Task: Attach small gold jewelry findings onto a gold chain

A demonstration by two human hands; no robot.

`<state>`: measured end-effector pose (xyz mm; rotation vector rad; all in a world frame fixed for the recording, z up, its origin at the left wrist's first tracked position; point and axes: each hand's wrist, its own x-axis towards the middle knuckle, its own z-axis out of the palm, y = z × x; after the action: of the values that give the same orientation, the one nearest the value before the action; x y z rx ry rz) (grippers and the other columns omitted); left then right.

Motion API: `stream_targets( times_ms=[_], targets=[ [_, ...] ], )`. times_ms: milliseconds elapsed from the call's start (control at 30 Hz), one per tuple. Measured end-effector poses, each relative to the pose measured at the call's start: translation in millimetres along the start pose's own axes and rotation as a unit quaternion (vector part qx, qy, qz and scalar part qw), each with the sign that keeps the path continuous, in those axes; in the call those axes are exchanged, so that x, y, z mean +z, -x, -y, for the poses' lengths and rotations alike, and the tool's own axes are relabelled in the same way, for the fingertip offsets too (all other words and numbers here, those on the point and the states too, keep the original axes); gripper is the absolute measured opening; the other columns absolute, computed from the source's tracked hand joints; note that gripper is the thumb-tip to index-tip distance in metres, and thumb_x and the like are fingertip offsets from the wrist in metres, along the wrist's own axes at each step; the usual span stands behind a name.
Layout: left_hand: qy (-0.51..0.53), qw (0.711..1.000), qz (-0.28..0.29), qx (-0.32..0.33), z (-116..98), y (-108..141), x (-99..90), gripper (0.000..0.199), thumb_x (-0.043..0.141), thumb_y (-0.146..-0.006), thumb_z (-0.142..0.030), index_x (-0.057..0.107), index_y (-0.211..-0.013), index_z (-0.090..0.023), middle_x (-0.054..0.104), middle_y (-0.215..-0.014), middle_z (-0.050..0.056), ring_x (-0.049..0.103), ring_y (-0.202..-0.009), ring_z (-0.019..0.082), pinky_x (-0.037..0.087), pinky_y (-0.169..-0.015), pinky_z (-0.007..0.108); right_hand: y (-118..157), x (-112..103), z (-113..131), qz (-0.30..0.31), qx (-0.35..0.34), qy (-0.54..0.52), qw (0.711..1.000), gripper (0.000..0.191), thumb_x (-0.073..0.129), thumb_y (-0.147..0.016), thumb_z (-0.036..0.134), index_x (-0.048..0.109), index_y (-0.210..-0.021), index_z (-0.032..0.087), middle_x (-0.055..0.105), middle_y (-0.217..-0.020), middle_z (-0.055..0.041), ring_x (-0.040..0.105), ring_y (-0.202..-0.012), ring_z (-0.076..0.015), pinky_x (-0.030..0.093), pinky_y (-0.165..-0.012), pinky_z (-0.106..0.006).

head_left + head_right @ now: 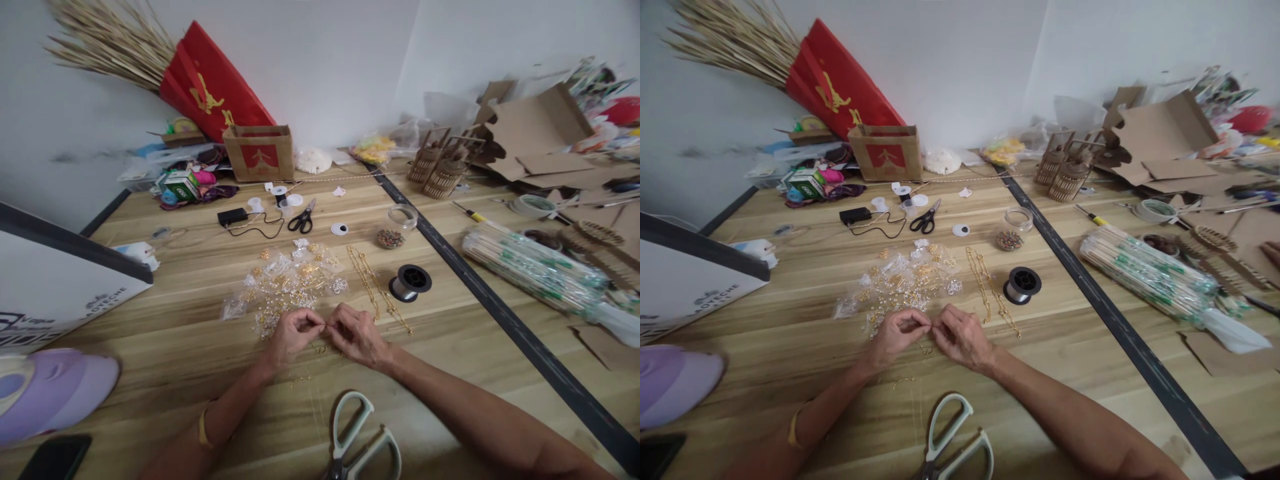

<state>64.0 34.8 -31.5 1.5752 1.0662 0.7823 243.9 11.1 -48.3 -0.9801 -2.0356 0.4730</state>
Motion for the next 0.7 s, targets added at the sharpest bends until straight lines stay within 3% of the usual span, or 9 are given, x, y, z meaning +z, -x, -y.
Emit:
stream_targets(
  times_ms=[700],
  targets=[
    [0.024, 1.000, -0.007, -0.017, 0.2, 0.6, 0.7, 0.006, 0.066, -0.070, -0.019, 0.064, -0.071, -0.013, 0.066, -0.069, 0.003, 0.061, -0.065, 0.014, 0.051, -0.065, 0.024, -1.0, -0.6, 1.5, 0.005, -0.002, 0.002, 1.000, 0.008, 0.049, -0.088, 0.019, 0.050, -0.080, 0.019, 0.052, -0.070, -0.0010, 0.047, -0.056, -0.0108, 0.034, -0.049, -0.022]
  ],
)
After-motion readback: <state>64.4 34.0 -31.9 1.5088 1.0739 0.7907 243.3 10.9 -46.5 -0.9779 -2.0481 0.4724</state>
